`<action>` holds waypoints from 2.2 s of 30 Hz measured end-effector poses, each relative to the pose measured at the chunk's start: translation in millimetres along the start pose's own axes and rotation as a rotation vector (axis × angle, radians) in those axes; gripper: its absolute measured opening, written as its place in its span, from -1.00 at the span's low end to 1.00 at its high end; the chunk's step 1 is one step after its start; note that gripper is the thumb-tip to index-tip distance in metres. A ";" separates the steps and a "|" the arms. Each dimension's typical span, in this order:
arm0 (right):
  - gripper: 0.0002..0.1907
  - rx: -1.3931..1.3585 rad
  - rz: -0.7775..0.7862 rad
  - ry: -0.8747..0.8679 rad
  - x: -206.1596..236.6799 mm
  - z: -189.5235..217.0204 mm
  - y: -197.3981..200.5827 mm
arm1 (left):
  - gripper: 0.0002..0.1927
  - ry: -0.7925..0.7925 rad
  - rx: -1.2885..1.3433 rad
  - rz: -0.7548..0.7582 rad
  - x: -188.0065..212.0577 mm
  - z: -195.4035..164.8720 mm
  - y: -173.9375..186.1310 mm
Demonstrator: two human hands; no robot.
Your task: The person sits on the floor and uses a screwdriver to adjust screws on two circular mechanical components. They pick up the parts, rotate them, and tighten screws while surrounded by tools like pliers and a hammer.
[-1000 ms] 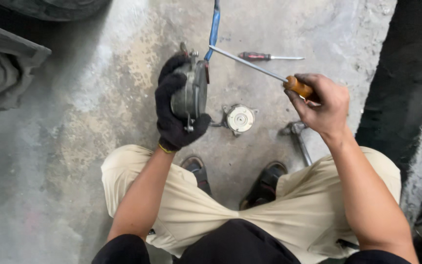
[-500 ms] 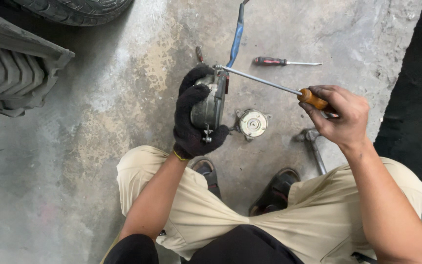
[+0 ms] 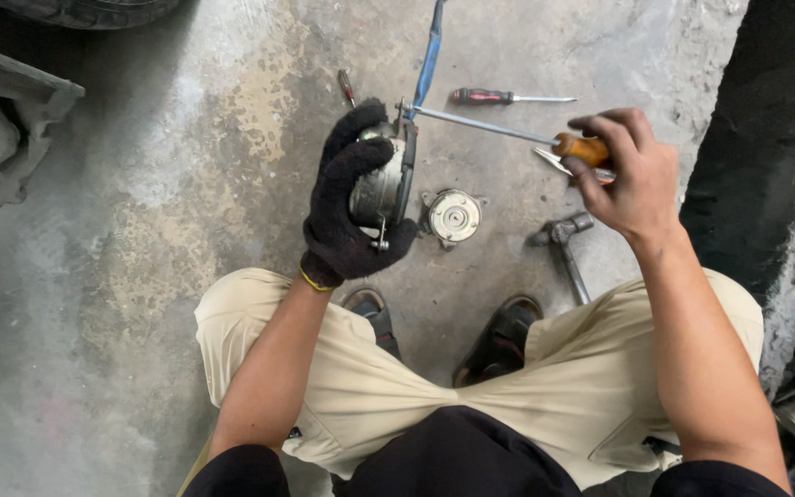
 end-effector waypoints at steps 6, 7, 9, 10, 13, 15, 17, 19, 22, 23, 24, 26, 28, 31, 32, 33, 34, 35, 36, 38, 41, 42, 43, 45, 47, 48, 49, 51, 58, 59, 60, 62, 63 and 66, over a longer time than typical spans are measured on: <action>-0.63 -0.199 -0.061 -0.007 -7.9 4.0 -0.2 | -0.22 -0.004 -0.004 0.003 -2.3 5.4 8.6; -0.64 -0.087 -0.074 0.060 -9.2 8.0 0.8 | -0.22 -0.001 -0.001 0.000 -1.9 5.9 7.8; -0.64 0.139 -0.089 0.182 -9.3 13.1 2.4 | -0.22 0.014 0.003 0.009 0.2 6.3 4.2; -0.71 0.087 -0.062 0.117 -9.0 7.7 -1.0 | -0.23 0.022 0.004 0.018 1.1 6.9 1.7; -0.79 -0.130 0.002 -0.116 -2.0 -11.0 -11.0 | -0.25 0.028 -0.027 0.026 4.1 8.4 -4.3; -0.63 -0.373 0.039 -0.325 7.6 -25.5 -18.8 | -0.26 0.019 -0.032 0.029 6.1 9.2 -5.4; -0.60 -0.260 -0.065 -0.057 5.5 -12.3 -7.8 | -0.25 -0.008 -0.007 0.037 6.6 10.3 -4.7; -0.58 -0.160 -0.095 0.087 4.3 -4.5 -4.1 | -0.25 -0.011 -0.024 0.029 7.3 12.5 -3.8; -0.63 0.011 -0.059 0.124 1.3 1.1 -3.7 | -0.24 -0.027 -0.013 0.034 7.6 14.5 -4.6; -0.62 0.096 -0.062 0.144 0.4 4.9 -2.6 | -0.23 -0.027 -0.009 0.036 8.0 15.0 -5.5; -0.60 0.183 -0.067 0.166 -0.8 9.5 -2.3 | -0.23 -0.027 -0.006 0.038 8.6 15.5 -6.0; -0.60 0.237 -0.066 0.180 -3.8 17.3 -4.2 | -0.22 -0.028 -0.016 0.036 9.2 16.7 -7.2; -0.53 0.137 -0.040 0.101 -3.8 18.0 -4.1 | -0.21 -0.017 -0.027 0.028 10.4 17.9 -7.5; -0.42 -0.085 -0.011 -0.047 -1.6 10.5 -4.3 | -0.20 0.003 -0.007 0.010 11.6 20.3 -7.2; -0.46 -0.053 -0.032 -0.029 -0.8 10.9 -2.6 | -0.20 0.008 -0.004 0.005 11.9 21.0 -7.0; -0.50 -0.021 -0.056 -0.011 -0.8 10.3 -1.3 | -0.20 0.013 -0.002 0.000 12.2 21.4 -6.6; -0.54 -0.036 -0.061 0.017 -0.7 10.1 -1.7 | -0.20 0.017 -0.008 -0.002 12.4 22.2 -6.5; -0.57 -0.054 -0.064 0.043 0.3 10.1 -2.1 | -0.21 0.024 -0.013 -0.002 13.1 22.5 -6.3; -0.61 -0.073 -0.068 0.068 0.7 10.2 -3.1 | -0.21 0.026 -0.025 -0.007 13.4 22.7 -5.6; -0.58 0.056 -0.088 0.112 0.4 10.4 -3.9 | -0.21 0.030 -0.042 -0.011 14.4 22.9 -4.5; -0.55 -0.060 -0.055 0.119 2.5 12.0 -7.5 | -0.23 0.028 -0.056 0.002 15.5 23.1 -3.1; -0.54 -0.154 -0.034 0.115 2.9 13.4 -9.8 | -0.23 0.023 -0.057 0.002 15.8 23.0 -2.0; -0.49 -0.165 -0.001 0.034 2.2 9.7 -13.7 | -0.22 0.019 -0.060 0.001 16.0 22.7 -0.1; -0.34 -0.187 0.068 -0.128 1.3 1.8 -20.7 | -0.22 0.017 -0.067 -0.001 17.0 22.5 3.5; -0.45 -0.156 0.010 -0.027 -3.7 8.6 -15.7 | -0.22 0.020 -0.075 -0.006 18.1 22.6 6.4; -0.51 -0.140 -0.017 0.022 -5.3 12.2 -13.6 | -0.22 0.022 -0.077 -0.009 18.9 22.6 7.3; -0.53 -0.071 -0.016 0.054 -6.7 14.3 -12.9 | -0.23 0.019 -0.078 -0.013 19.2 22.7 7.8; -0.55 0.063 -0.006 0.117 -7.3 18.1 -12.3 | -0.23 0.010 -0.082 -0.018 20.3 22.6 7.4; -0.46 -0.118 0.095 -0.014 5.2 2.4 -31.6 | -0.22 -0.003 -0.108 -0.033 21.1 24.6 6.1; -0.49 -0.141 0.084 -0.034 6.3 -1.5 -34.2 | -0.22 -0.005 -0.115 -0.031 21.1 24.4 6.3; -0.51 -0.163 0.072 -0.054 7.5 -6.3 -35.0 | -0.22 -0.007 -0.122 -0.029 21.3 24.3 6.7; -0.55 -0.148 0.072 -0.058 8.3 -11.7 -36.0 | -0.21 -0.008 -0.133 -0.027 21.7 24.1 7.2; -0.58 -0.143 0.072 -0.060 7.8 -12.8 -36.2 | -0.21 -0.003 -0.129 -0.027 22.1 24.4 7.4; -0.66 -0.154 0.073 -0.028 2.7 -6.1 -31.7 | -0.23 0.019 -0.115 -0.020 22.5 26.8 6.4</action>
Point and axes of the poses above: each hand's wrist, its own x-axis away from the middle knuckle, its own y-axis out of the back of the hand, z = x × y, the point moved 7 cm from there along -x, towards the middle knuckle, and after that the axes turned 1 degree about x, right-handed, at the moved point
